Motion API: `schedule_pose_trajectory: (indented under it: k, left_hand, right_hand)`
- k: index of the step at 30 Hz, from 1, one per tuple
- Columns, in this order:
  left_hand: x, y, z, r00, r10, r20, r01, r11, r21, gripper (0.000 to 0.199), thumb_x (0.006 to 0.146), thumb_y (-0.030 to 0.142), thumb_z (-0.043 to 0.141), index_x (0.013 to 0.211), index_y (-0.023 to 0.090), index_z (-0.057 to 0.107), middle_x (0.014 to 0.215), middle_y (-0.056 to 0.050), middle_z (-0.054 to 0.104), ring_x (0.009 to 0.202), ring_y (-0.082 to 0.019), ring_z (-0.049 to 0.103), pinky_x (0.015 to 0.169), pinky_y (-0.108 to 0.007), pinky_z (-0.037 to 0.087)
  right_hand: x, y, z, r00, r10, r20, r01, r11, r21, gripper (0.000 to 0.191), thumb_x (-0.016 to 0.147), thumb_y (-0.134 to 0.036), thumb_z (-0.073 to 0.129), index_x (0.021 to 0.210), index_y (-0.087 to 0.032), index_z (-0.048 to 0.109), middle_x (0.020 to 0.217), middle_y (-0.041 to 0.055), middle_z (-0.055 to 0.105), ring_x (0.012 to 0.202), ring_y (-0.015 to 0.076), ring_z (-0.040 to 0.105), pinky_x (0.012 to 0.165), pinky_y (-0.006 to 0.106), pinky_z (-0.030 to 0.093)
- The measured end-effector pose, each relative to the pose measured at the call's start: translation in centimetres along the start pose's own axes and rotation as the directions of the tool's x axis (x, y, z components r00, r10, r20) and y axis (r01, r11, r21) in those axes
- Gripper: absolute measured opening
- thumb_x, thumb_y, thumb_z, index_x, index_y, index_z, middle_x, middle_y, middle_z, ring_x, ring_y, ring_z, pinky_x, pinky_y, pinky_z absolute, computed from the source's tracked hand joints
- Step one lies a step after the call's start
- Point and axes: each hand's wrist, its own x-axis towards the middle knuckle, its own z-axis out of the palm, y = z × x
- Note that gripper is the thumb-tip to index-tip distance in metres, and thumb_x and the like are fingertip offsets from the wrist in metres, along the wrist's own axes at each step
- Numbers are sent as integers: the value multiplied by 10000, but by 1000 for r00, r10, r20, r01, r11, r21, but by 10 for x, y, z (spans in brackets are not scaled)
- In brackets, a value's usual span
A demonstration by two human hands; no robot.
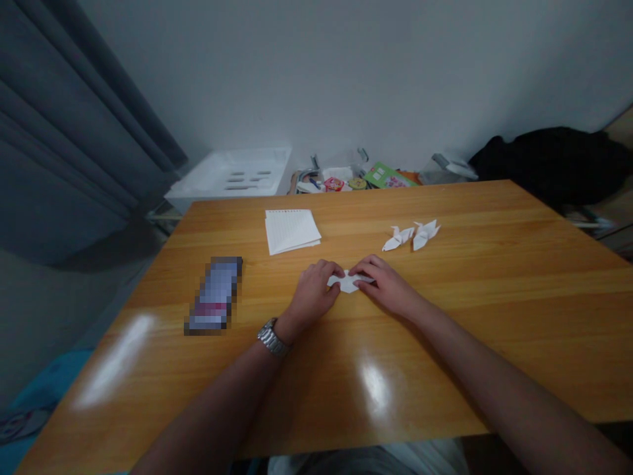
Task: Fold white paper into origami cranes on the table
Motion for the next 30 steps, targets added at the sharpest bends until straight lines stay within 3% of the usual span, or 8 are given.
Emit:
schedule_pose_trajectory:
  k: [8, 16, 30]
  left_hand:
    - [1, 8, 5, 994, -81, -80, 85, 995, 56, 164, 897, 277, 649, 1040, 215, 596, 1056, -49, 626, 999, -236, 590, 879, -379, 461]
    - [3, 10, 5, 991, -115, -75, 120, 991, 60, 239, 871, 259, 683, 1096, 221, 611, 1103, -52, 616, 1029, -241, 593, 908, -386, 467]
    - [2, 13, 5, 986, -138, -93, 147, 984, 96, 197, 899, 291, 657, 1084, 231, 624, 1099, -57, 613, 1027, -239, 592, 919, -394, 471]
  right_hand:
    - [1, -1, 0, 1000, 24, -11, -24, 1000, -2, 138, 915, -184, 616, 1041, -215, 663, 1034, 72, 593, 998, 225, 582, 897, 378, 482]
    - [-1, -4, 0, 1000, 10, -10, -10, 1000, -15, 168, 931, -173, 592, 1076, -214, 666, 1054, 81, 590, 1022, 231, 574, 929, 390, 472]
    - [-1, -5, 0, 1000, -14, -1, 14, 1000, -4, 197, 926, -149, 577, 1086, -209, 674, 1060, 90, 595, 1025, 238, 583, 940, 412, 486]
